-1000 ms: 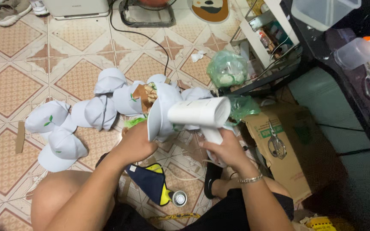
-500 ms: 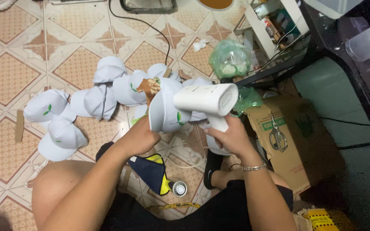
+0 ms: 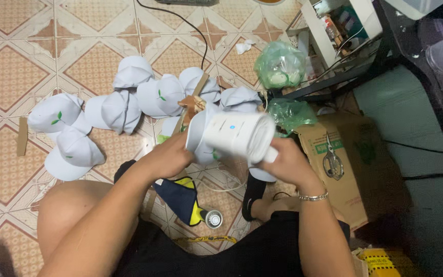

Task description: The person sits on the floor and finishes white baseball caps by using a hairdryer to heat the logo area, inserting a wooden block to shape the interior, and wiping the surface with a cloth. The person also sprays the caps with an aerosol can and places finished units aside.

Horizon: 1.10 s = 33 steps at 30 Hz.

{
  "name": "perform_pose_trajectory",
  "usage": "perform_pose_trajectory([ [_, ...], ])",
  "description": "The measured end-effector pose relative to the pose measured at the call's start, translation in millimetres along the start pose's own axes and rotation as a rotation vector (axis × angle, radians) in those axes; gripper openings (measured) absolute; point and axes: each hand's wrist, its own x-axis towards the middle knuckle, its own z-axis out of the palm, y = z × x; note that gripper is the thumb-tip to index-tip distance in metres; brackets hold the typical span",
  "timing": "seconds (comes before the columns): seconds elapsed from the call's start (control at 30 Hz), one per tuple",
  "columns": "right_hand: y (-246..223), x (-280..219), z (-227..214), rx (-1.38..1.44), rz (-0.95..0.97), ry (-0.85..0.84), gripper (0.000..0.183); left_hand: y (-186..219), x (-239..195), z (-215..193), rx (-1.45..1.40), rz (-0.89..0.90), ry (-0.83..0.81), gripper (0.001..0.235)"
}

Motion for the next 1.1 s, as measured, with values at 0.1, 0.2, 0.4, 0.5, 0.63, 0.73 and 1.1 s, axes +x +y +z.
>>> perform_pose_trajectory([
  [0.1,1.4,-1.2,-0.4,-0.056,-0.376,-0.052,0.043,-7.0,0.9,2.0,0.028,0.031,0.037,0.064],
  [0.2,3.4,-0.9,0.4,-0.070,-0.048,-0.073,0.040,-22.5,3.2,6.7,0.034,0.221,-0.010,0.053],
  [0.4,5.4,-2.6,-3.1,-0.013,-0.008,-0.002,0.039,-32.0,4.7,12.0,0.398,0.627,0.133,0.024],
  [0.5,2.7,-3.7,0.0,0.039,-0.063,-0.085,0.039,-18.3,4.4,9.7,-0.034,0.253,0.061,0.066],
  [0.63,1.1,-0.3,-9.8,0.087,0.031,0.001,0.037,-1.6,-4.0,6.6,-0.019,-0.017,-0.042,0.060],
  [0.73,-1.1,0.9,-17.9,0.277,0.298,0.060,0.034,5.4,-5.5,6.7,-0.041,0.093,-0.030,0.060],
  [1.1,-11.3,-5.0,-26.7,0.562,0.322,0.118,0.030,12.1,-8.3,18.5,-0.105,0.288,0.086,0.100],
])
